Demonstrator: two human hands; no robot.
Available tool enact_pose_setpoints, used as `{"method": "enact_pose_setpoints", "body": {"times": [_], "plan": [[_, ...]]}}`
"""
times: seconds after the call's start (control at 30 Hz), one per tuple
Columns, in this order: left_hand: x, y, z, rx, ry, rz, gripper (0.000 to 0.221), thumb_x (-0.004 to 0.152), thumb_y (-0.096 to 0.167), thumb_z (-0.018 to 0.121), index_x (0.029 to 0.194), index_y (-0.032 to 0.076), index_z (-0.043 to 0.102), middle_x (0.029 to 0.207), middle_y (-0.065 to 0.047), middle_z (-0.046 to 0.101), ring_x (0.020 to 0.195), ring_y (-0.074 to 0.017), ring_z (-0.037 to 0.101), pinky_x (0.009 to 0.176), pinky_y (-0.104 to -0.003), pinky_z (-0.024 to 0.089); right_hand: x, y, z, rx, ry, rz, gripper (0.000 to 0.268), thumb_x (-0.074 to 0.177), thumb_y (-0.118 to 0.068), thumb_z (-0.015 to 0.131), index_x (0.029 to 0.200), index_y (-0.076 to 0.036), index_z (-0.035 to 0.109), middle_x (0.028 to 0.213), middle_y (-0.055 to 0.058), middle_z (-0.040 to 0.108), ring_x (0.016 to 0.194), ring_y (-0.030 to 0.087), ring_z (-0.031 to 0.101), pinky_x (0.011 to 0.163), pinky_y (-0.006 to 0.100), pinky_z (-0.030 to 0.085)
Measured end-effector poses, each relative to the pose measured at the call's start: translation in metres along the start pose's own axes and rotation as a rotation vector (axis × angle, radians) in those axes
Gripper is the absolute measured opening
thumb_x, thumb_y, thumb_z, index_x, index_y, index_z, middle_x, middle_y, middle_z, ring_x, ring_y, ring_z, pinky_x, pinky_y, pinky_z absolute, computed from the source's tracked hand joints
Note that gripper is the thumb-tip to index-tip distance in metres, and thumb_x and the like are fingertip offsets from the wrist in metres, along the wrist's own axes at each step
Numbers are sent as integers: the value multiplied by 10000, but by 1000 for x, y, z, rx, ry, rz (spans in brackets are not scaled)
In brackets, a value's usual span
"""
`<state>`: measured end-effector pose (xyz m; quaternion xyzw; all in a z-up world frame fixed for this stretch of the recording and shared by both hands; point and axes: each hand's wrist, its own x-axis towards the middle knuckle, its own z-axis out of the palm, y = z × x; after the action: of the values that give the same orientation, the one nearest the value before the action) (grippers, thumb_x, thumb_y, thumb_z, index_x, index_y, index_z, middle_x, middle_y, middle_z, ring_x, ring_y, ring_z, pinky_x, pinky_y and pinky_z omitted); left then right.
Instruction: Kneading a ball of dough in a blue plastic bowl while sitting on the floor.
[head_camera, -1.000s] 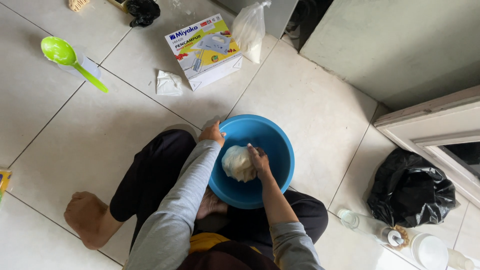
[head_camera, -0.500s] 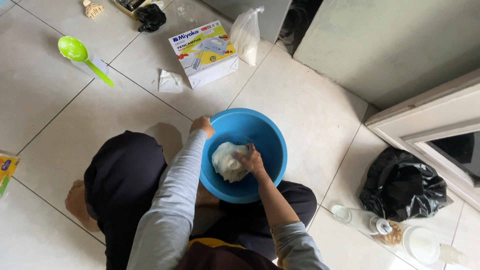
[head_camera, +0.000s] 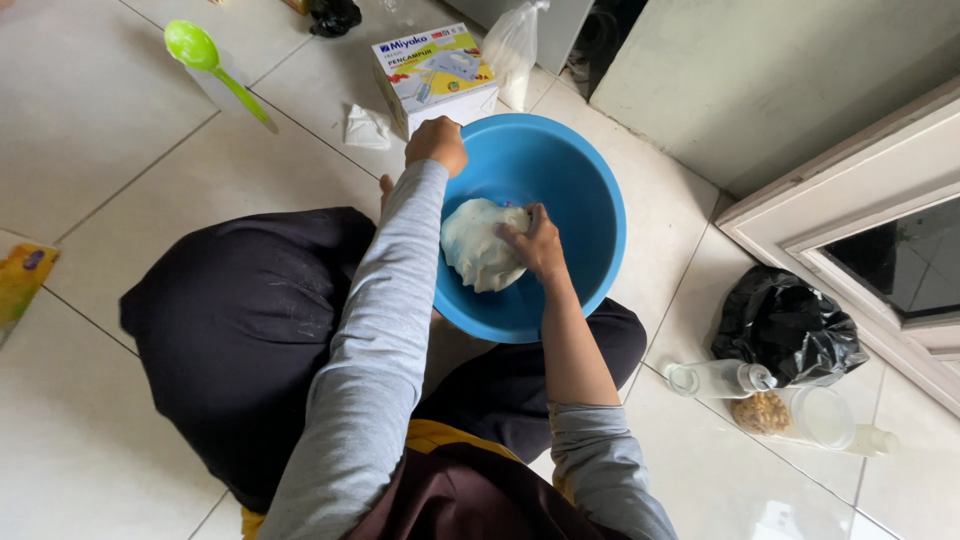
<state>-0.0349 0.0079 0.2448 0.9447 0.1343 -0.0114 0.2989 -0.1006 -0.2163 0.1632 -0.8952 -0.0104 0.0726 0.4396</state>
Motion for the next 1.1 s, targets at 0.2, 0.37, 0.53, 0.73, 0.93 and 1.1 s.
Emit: {"method": "enact_pose_setpoints", "body": {"times": [0.2,0.37,0.53,0.73,0.93,1.1], "plan": [[11,-3,16,31,-88,-14,409,1055,162,380,1268,-37,668,1175,-249,718,1118,-397,701,932,-533,596,26,38,33,-5,11,68,642,740,-503,811,1246,-180,584,1144,215,719,1145,412,681,963,528,550],[67,-55,74,46,-200,-166,417,1010,132,441,1341,-43,624,1281,-254,684,1199,-396,663,976,-563,568,31,26,52,73,-35,-12,852,801,-292,844,1484,-282,335,1281,291,654,1212,509,629,1026,619,513],[104,-94,108,96,-260,-253,438,1007,129,429,1374,-17,619,1302,-224,689,1211,-378,666,1009,-532,557,79,71,135,-192,70,-7,582,721,-589,830,1233,-401,628,1146,57,673,1074,312,713,861,509,620],[143,-140,150,127,-387,-305,452,1028,173,433,1416,3,590,1329,-199,675,1222,-361,662,1017,-521,557,112,72,177,-310,1,67,513,759,-691,750,1141,-359,662,1142,35,615,1099,314,653,831,587,566],[144,-154,155,63,-410,-224,421,988,151,551,1383,14,599,1280,-213,688,1188,-381,676,967,-530,595,177,104,246,-557,298,-103,752,800,-697,698,1280,-127,593,1228,252,552,1005,434,643,710,584,577],[131,-158,129,-20,-411,-234,478,994,143,607,1433,-29,530,1328,-265,652,1221,-405,655,987,-558,579,163,41,258,-746,-134,197,306,946,-479,576,1125,-235,621,1320,69,440,1222,343,506,896,552,470]]}}
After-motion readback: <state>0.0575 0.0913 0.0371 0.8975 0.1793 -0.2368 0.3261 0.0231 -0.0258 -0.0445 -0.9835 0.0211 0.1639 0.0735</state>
